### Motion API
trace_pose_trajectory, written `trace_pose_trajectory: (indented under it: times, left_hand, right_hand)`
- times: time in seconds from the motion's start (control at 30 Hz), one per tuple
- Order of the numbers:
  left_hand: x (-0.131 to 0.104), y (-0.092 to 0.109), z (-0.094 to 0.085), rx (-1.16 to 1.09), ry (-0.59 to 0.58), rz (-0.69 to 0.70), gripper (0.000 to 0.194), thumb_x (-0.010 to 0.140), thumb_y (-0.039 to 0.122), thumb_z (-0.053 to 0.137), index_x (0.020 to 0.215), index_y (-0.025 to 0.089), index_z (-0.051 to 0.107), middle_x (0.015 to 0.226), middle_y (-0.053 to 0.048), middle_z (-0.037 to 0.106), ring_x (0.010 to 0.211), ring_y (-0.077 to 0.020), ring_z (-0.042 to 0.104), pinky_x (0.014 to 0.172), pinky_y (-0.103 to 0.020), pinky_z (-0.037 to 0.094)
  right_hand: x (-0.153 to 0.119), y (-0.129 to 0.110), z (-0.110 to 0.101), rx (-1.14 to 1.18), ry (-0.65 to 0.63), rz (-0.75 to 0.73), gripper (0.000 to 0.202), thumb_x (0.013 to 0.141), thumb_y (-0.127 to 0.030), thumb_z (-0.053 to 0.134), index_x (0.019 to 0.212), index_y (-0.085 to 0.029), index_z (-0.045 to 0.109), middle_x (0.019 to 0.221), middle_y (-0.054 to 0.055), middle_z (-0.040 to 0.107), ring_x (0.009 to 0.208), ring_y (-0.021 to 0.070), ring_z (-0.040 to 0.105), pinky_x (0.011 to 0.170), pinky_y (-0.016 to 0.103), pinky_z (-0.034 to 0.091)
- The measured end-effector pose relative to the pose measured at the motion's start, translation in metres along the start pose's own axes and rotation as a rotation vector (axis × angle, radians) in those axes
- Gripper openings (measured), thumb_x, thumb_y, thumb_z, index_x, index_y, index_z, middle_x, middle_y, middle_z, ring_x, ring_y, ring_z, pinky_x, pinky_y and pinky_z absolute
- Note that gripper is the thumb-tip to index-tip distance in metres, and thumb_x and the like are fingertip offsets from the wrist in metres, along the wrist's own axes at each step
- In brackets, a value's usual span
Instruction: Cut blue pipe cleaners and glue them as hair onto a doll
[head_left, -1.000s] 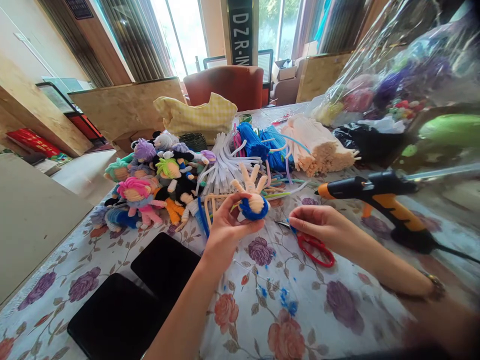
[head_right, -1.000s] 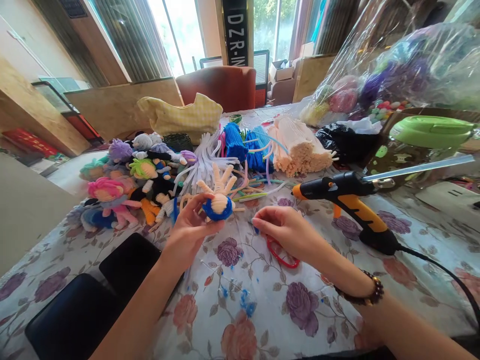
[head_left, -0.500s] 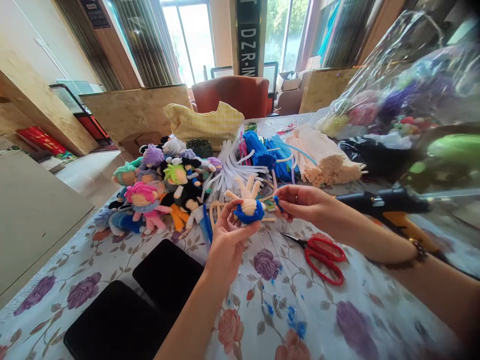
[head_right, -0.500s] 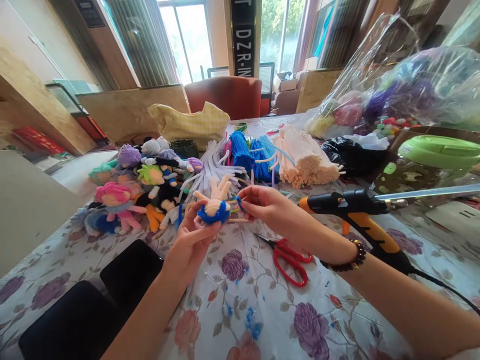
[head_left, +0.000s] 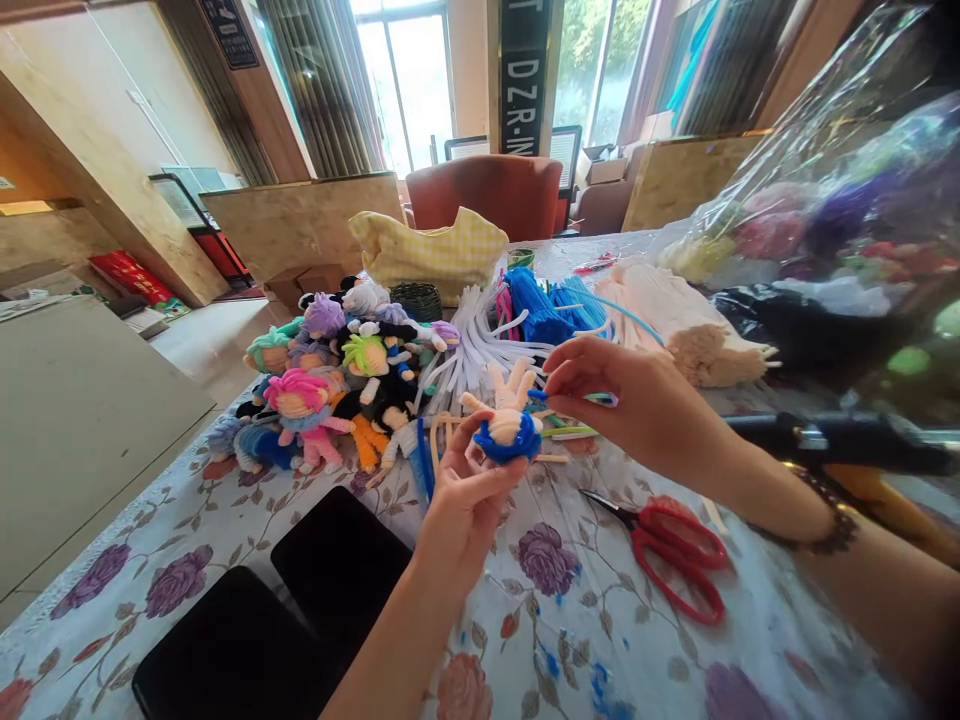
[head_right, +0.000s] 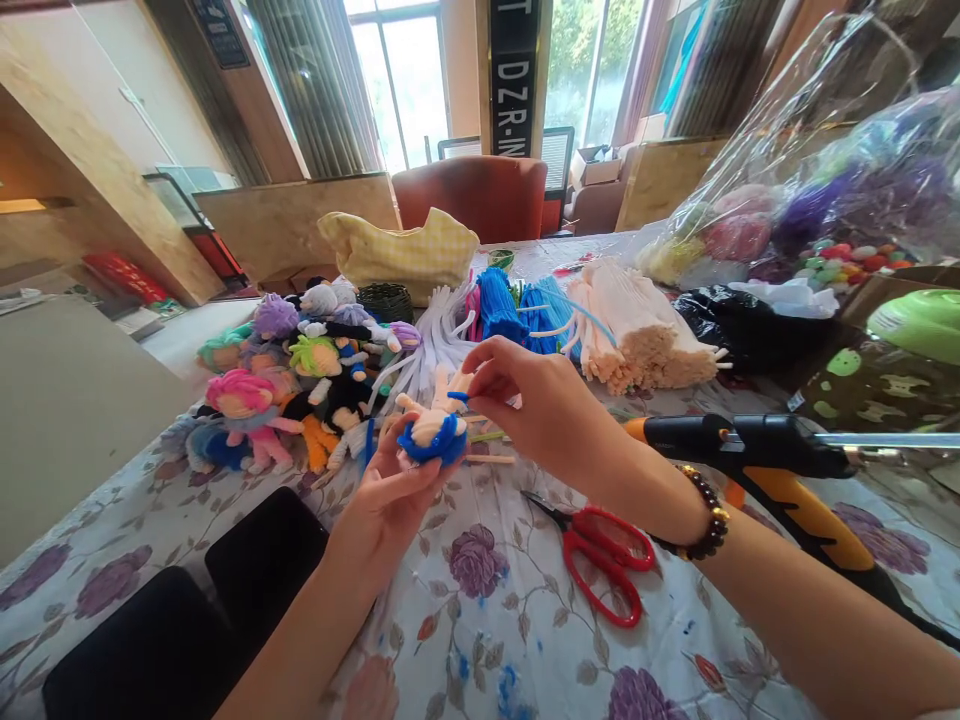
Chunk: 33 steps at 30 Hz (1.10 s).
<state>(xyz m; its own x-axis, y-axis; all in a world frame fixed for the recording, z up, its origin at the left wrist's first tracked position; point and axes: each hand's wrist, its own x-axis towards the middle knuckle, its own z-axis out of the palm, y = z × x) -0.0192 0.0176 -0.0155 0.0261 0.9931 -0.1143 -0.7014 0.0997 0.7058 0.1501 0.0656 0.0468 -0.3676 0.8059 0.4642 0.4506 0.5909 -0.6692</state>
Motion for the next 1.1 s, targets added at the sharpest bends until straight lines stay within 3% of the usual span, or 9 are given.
trace_pose_trajectory:
  times: [0.17, 0.33, 0.57, 0.67, 0.8, 0.97, 1.1]
  left_hand:
    - [-0.001, 0.000, 0.000, 0.039, 0.004, -0.011, 0.052, 0.054, 0.003, 0.082, 0.098, 0.025, 0.066, 0.098, 0.002, 0.066, 0.091, -0.0149, 0.067, 0.092, -0.031, 0.050]
    - [-0.005, 0.000, 0.001, 0.131, -0.027, -0.019, 0.053, 0.053, 0.005, 0.084, 0.099, 0.026, 0.067, 0.100, 0.001, 0.066, 0.091, -0.0140, 0.065, 0.085, -0.024, 0.049]
    - [-0.006, -0.002, 0.004, 0.244, -0.090, 0.047, 0.048, 0.054, 0.007, 0.085, 0.095, 0.025, 0.067, 0.101, 0.001, 0.063, 0.091, -0.0129, 0.059, 0.078, -0.020, 0.044]
    - [-0.006, -0.002, 0.004, 0.249, -0.088, 0.053, 0.047, 0.054, 0.008, 0.085, 0.094, 0.025, 0.067, 0.100, 0.002, 0.063, 0.089, -0.0125, 0.059, 0.076, -0.020, 0.043]
    - [-0.007, -0.001, 0.004, 0.248, -0.088, 0.035, 0.046, 0.054, 0.008, 0.085, 0.093, 0.026, 0.067, 0.098, 0.002, 0.063, 0.088, -0.0138, 0.059, 0.074, -0.022, 0.043]
    - [-0.006, -0.002, 0.005, 0.237, -0.063, 0.044, 0.048, 0.049, 0.006, 0.085, 0.090, 0.024, 0.068, 0.094, 0.002, 0.064, 0.081, -0.0126, 0.059, 0.071, -0.021, 0.044]
    - [-0.005, -0.004, 0.004, 0.239, -0.087, 0.045, 0.048, 0.048, 0.005, 0.085, 0.090, 0.024, 0.069, 0.095, 0.001, 0.065, 0.080, -0.0129, 0.060, 0.070, -0.022, 0.045]
  right_hand:
    - [-0.004, 0.006, -0.001, -0.273, 0.048, -0.214, 0.008, 0.087, -0.018, 0.060, 0.091, -0.025, 0.059, 0.084, 0.000, 0.074, 0.074, 0.0179, 0.071, 0.068, 0.028, 0.053]
    - [-0.008, 0.011, -0.001, -0.268, -0.022, -0.329, 0.008, 0.094, -0.025, 0.054, 0.092, -0.027, 0.061, 0.084, 0.000, 0.073, 0.076, 0.0173, 0.069, 0.070, 0.027, 0.052]
    - [-0.007, 0.011, -0.003, -0.276, -0.163, -0.552, 0.022, 0.094, -0.012, 0.046, 0.103, -0.021, 0.063, 0.091, 0.007, 0.071, 0.085, 0.0193, 0.066, 0.072, 0.030, 0.052]
    - [-0.006, 0.006, -0.006, -0.228, -0.117, -0.515, 0.021, 0.096, -0.015, 0.046, 0.103, -0.024, 0.064, 0.094, 0.004, 0.072, 0.087, 0.0176, 0.067, 0.075, 0.028, 0.052]
    - [-0.004, 0.000, -0.008, -0.203, 0.008, -0.336, 0.014, 0.096, -0.021, 0.052, 0.097, -0.027, 0.064, 0.091, 0.001, 0.073, 0.080, 0.0161, 0.068, 0.075, 0.027, 0.051]
    - [0.001, 0.004, -0.006, -0.105, -0.083, -0.385, 0.017, 0.095, -0.019, 0.053, 0.084, -0.022, 0.065, 0.088, 0.004, 0.069, 0.083, 0.0164, 0.064, 0.075, 0.028, 0.050]
    - [0.002, 0.010, -0.001, -0.068, -0.161, -0.421, 0.015, 0.095, -0.019, 0.054, 0.085, -0.020, 0.065, 0.089, 0.005, 0.062, 0.082, 0.0150, 0.061, 0.074, 0.027, 0.049]
